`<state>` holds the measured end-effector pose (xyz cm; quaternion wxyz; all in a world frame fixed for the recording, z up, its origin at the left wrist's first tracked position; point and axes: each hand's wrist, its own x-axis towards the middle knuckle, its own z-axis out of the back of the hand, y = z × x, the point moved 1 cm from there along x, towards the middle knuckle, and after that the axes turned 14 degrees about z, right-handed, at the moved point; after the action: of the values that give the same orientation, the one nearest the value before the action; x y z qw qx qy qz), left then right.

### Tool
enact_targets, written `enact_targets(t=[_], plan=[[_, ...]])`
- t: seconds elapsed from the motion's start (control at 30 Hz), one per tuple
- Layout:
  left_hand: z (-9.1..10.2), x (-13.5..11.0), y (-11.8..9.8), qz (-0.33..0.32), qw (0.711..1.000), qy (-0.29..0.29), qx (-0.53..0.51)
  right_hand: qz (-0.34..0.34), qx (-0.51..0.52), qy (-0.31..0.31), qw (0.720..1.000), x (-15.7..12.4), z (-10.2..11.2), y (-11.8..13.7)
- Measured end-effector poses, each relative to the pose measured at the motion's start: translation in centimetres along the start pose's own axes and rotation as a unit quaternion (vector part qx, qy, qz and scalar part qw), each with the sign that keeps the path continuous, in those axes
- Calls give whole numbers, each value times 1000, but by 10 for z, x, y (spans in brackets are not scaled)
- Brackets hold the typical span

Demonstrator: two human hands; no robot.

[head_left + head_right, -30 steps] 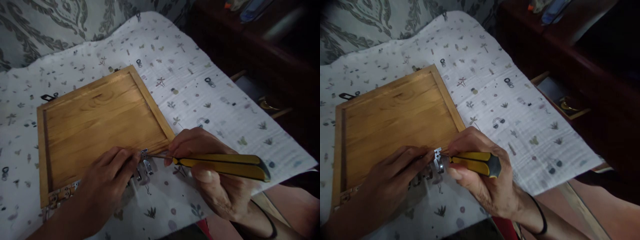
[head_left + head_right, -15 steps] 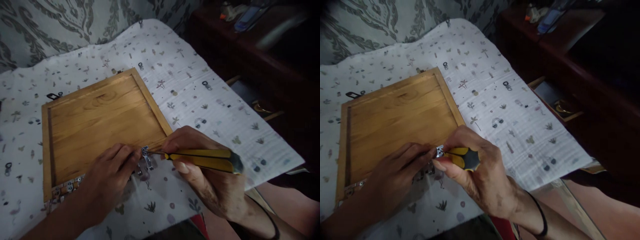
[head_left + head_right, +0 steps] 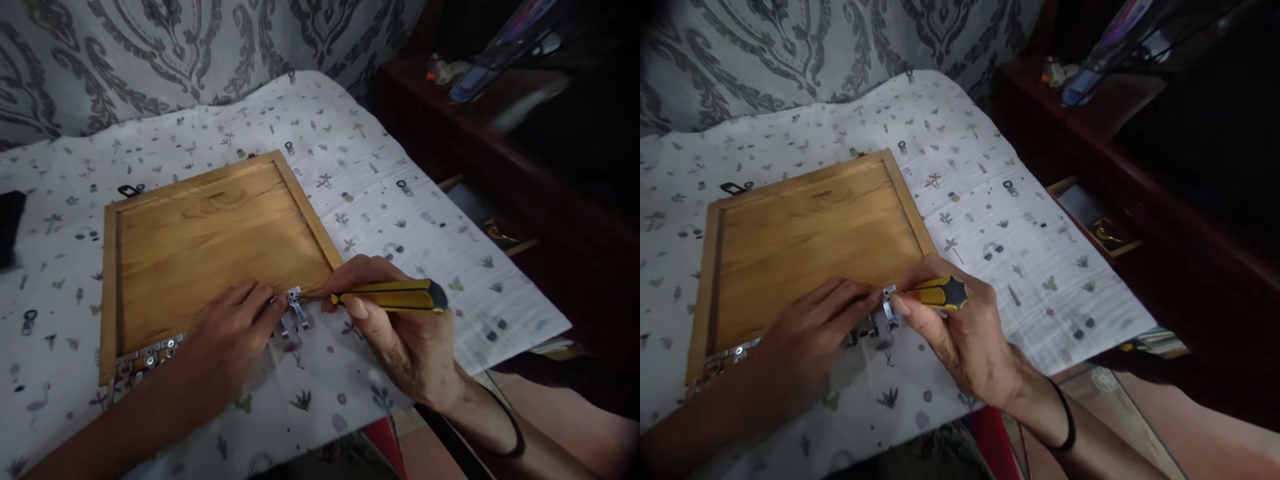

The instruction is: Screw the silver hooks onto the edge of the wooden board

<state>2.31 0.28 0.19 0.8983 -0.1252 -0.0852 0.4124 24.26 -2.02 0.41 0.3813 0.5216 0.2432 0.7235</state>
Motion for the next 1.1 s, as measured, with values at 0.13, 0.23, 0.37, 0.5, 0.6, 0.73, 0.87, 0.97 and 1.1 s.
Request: enact_targets(t=[0.13, 0.23, 0.37, 0.5, 0.6, 0.73, 0.87, 0.97, 1.1], plan=[[-1, 0, 2, 10, 1000, 17, -15, 9, -21, 2, 1000, 3, -1, 1], [-3, 1, 3, 16, 1000, 18, -8, 10, -40, 17, 999, 6, -1, 2], [-4, 3, 4, 34, 999, 22, 2, 27, -70, 26, 997, 10, -2, 3], [-3, 4, 4, 52, 998, 28, -21, 31, -86, 29, 995, 13, -5, 5], [3, 2, 7, 59, 997, 11, -46, 37, -89, 37, 995, 13, -7, 5], [28, -4, 14, 65, 996, -42, -45, 29, -108, 45, 993, 13, -8, 4], [53, -24, 26, 90, 993, -76, -29, 40, -109, 47, 992, 16, -12, 5], [59, -50, 45, 142, 983, -115, -34, 46, -116, 48, 991, 20, -13, 6], [67, -97, 84, 249, 952, -179, -14, 60, -119, 39, 990, 16, -8, 5]])
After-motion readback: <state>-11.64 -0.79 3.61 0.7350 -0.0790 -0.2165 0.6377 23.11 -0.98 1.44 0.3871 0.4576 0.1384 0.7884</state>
